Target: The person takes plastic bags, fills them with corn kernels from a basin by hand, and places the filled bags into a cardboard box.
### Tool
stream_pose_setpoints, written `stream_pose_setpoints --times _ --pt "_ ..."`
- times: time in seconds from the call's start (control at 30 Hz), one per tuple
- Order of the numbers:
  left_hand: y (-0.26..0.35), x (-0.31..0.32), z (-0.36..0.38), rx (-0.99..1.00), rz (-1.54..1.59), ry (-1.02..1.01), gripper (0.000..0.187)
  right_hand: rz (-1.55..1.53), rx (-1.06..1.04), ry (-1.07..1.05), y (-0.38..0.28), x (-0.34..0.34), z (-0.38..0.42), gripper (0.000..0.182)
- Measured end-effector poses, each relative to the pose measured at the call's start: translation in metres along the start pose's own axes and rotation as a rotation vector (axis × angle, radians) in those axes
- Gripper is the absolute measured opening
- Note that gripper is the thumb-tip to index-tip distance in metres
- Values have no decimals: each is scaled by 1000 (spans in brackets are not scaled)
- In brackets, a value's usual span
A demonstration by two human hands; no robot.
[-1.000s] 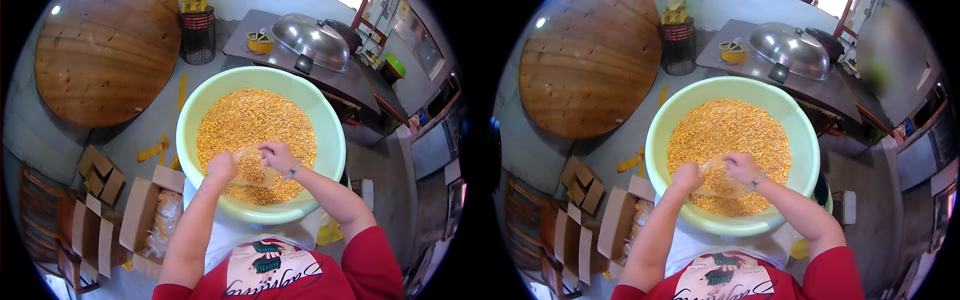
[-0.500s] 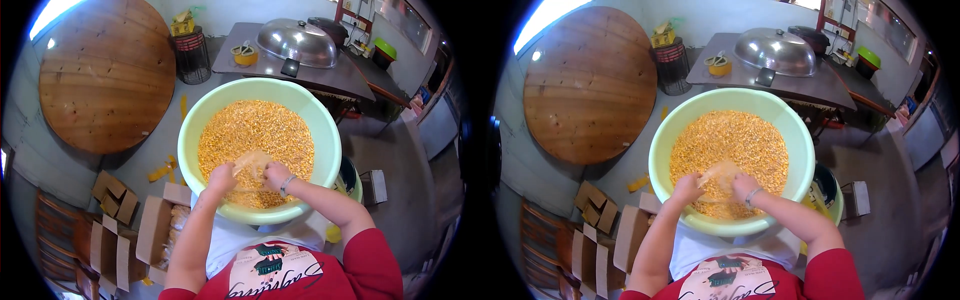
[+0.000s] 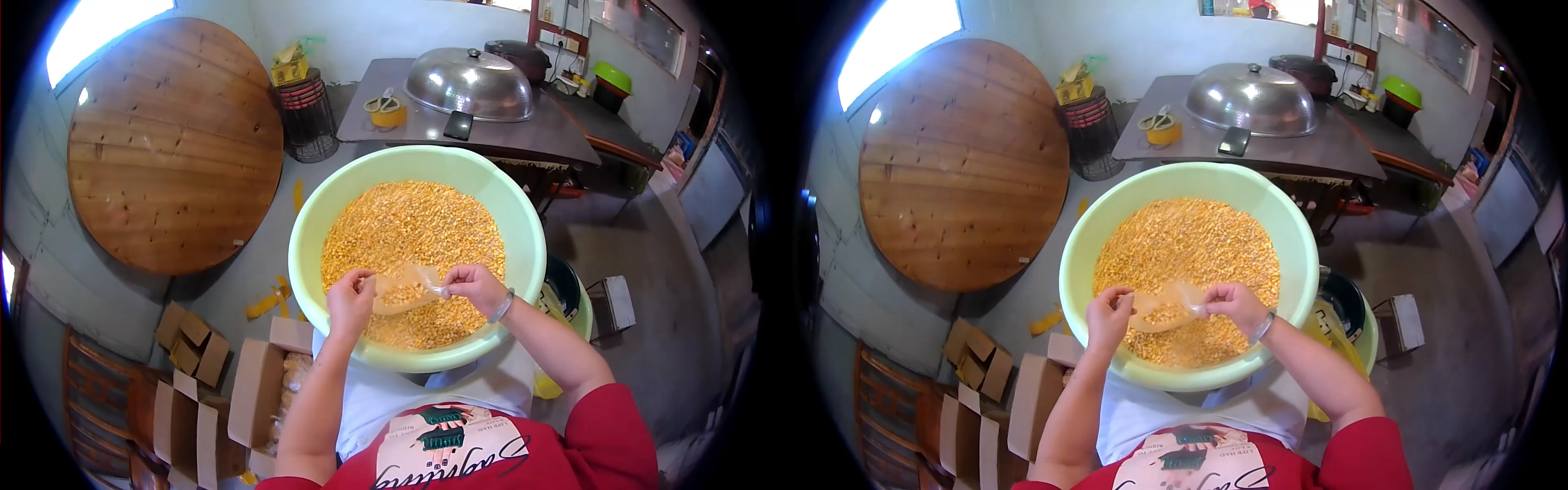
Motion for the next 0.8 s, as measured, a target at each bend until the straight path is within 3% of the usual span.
stream_pose_setpoints --times 0.1,0.27,0.4,0.5,0.6,0.7,0.73,0.8 --pt "12 11 0 -41 406 -130 20 28 -20 1 -20 13 12 10" --pt "76 29 26 279 -141 -305 27 146 -3 -39 -11 17 14 12" --pt "62 71 42 469 -446 -403 26 548 -106 -73 -9 32 19 19" --pt "49 72 37 361 -341 -329 21 528 -46 46 -4 20 19 28" --pt "50 62 29 189 -222 -294 18 417 -216 3 -5 21 10 34" --pt "58 60 30 244 -110 -296 18 386 -139 -139 19 31 -5 37" --pt "54 59 27 220 -71 -285 17 327 67 -169 31 33 -6 29" --pt "43 58 21 171 6 -262 15 285 83 -229 37 34 -11 23"
Point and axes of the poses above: each hand's wrist, its own z-axis away from the middle knuckle, its own x-axis out of the palm, y = z × x, the point moved 8 cm from there along -z, towards the middle knuckle, and after that the axes turned 5 degrees about -z, right-handed, at the moved point
